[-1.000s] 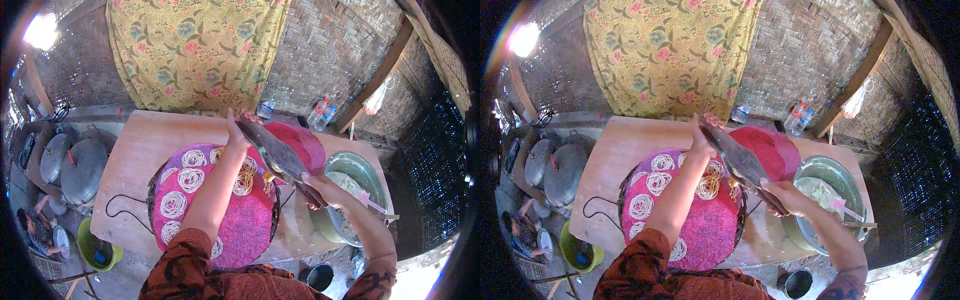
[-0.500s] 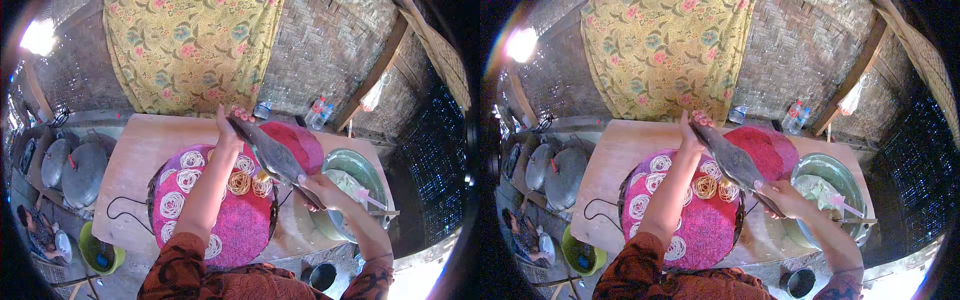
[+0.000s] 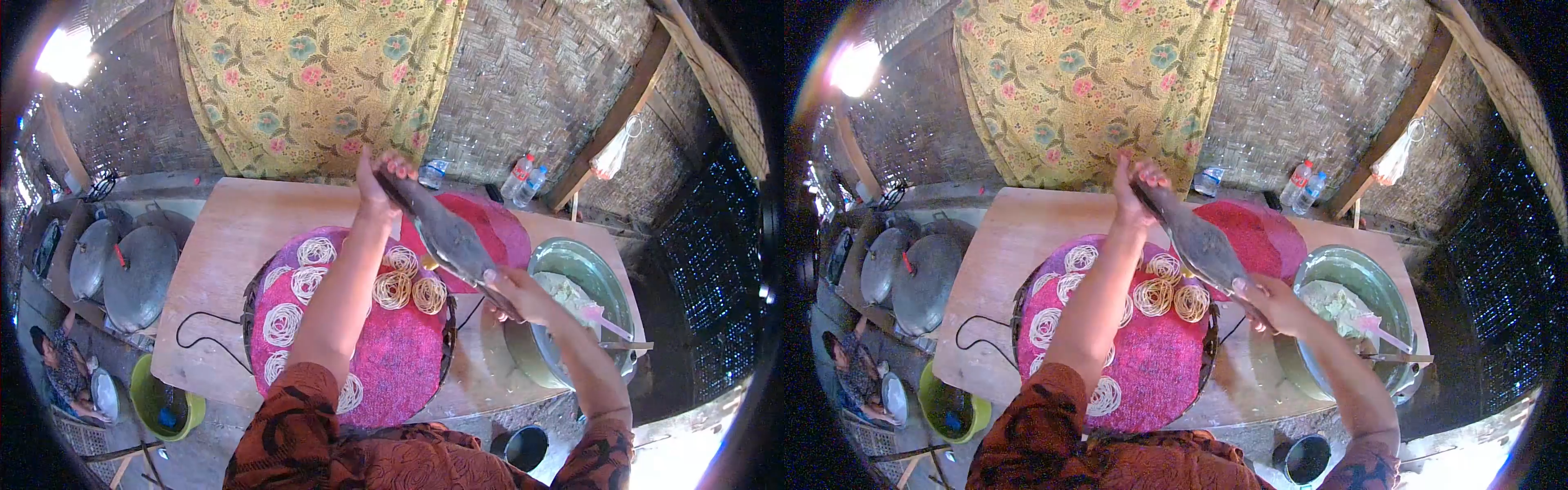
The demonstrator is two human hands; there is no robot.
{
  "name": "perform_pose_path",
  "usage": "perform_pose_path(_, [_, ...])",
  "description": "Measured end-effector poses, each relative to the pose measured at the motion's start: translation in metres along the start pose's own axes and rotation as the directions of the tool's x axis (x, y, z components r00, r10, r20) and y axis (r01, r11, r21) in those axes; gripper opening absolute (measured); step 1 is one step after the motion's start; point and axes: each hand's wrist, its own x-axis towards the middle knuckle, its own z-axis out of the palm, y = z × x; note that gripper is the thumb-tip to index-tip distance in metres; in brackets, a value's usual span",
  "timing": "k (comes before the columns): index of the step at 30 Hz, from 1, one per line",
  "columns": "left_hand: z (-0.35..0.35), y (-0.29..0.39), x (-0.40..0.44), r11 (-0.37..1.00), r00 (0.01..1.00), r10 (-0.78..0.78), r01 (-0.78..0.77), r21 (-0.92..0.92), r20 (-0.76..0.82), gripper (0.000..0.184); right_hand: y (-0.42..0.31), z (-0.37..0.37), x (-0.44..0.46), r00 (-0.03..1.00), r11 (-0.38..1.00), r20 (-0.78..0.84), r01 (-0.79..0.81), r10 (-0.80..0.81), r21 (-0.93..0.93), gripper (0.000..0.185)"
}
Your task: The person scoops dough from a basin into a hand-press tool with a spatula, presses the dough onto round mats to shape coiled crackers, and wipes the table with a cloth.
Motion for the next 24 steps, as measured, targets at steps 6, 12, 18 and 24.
perform_pose_path(6, [0.053, 0.038, -0.061, 0.999, 0.999, 0.013, -0.015, -0.037, -0.047, 0.044, -0.018, 0.019, -0.03, 0.959, 0.98, 0.268, -0.131, 0.088, 0.147, 0.065])
perform_pose_path(12, [-0.028, 0.048, -0.113, 0.998, 0.919, 0.03, -0.05, -0.04, -0.393, 0.052, -0.012, 0.061, -0.029, 0.891, 0.931, 0.271, -0.356, 0.365, -0.083, 0.07])
perform_pose_path(18, [0.021, 0.082, -0.13, 0.977, 0.926, 0.21, -0.21, 0.033, -0.313, 0.039, -0.047, 0.084, -0.044, 0.969, 0.991, 0.219, -0.096, 0.115, -0.097, 0.067])
perform_pose_path(24, [0.028, 0.066, -0.141, 0.969, 0.925, 0.183, -0.226, -0.096, -0.334, 0.041, -0.072, 0.064, -0.07, 0.966, 0.957, 0.144, -0.177, 0.213, -0.229, 0.066])
